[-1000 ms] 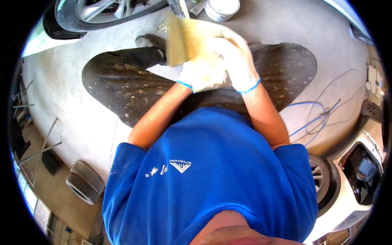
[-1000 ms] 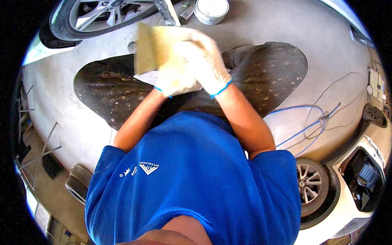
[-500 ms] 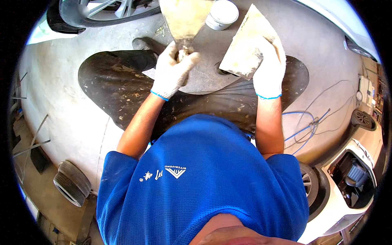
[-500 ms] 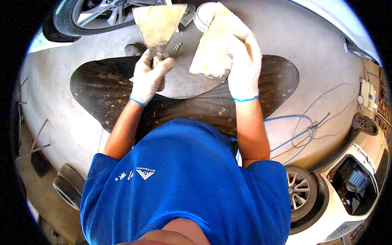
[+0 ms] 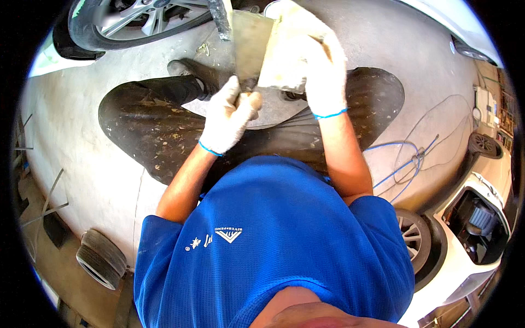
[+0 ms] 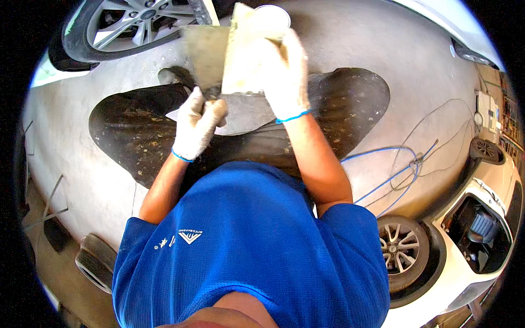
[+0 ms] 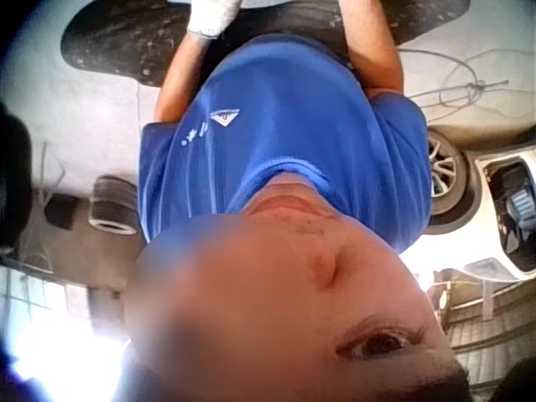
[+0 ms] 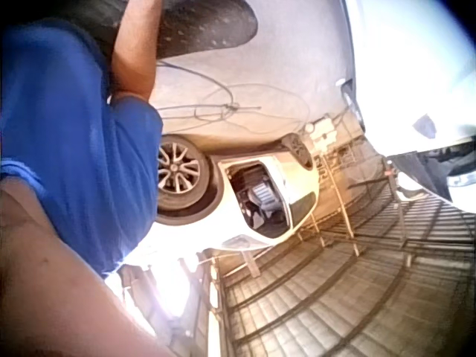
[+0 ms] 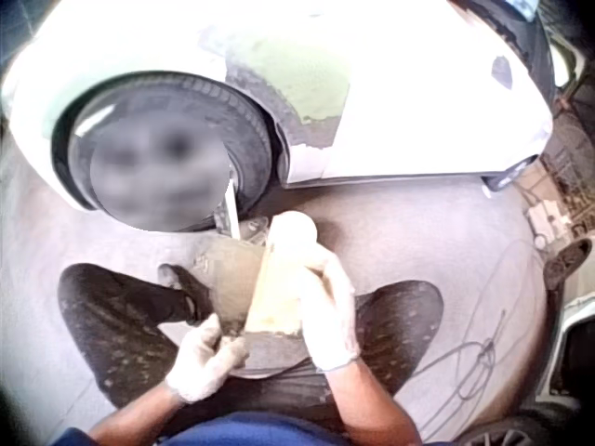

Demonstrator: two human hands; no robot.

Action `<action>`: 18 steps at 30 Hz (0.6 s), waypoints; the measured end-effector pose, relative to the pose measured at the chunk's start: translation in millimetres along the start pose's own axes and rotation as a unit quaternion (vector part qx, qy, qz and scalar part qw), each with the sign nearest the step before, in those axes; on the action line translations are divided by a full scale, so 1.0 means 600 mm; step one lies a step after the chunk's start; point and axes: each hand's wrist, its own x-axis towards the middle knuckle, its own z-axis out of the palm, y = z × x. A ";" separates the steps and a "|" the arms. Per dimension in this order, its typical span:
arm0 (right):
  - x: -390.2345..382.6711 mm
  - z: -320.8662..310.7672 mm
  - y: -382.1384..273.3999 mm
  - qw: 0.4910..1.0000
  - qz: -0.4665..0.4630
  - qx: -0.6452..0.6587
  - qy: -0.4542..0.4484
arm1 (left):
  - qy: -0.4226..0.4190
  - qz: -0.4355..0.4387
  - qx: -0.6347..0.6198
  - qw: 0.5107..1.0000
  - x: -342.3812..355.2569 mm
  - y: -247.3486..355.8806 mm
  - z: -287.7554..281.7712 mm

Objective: The person applies a green body filler to the front fender of a white car using a putty knife. They repeatedly scrape the filler from a container onto the knife and spread it over the panel near the wheel arch.

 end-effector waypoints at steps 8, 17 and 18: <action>0.013 -0.024 -0.003 0.998 0.000 0.061 -0.020 | -0.007 -0.026 -0.071 0.997 -0.007 0.022 0.006; 0.040 -0.053 -0.024 0.982 0.029 0.107 -0.153 | -0.107 -0.064 0.078 0.989 -0.003 0.027 -0.010; 0.036 -0.050 -0.017 0.984 -0.046 -0.024 -0.172 | -0.105 -0.079 0.074 0.989 -0.002 0.028 -0.008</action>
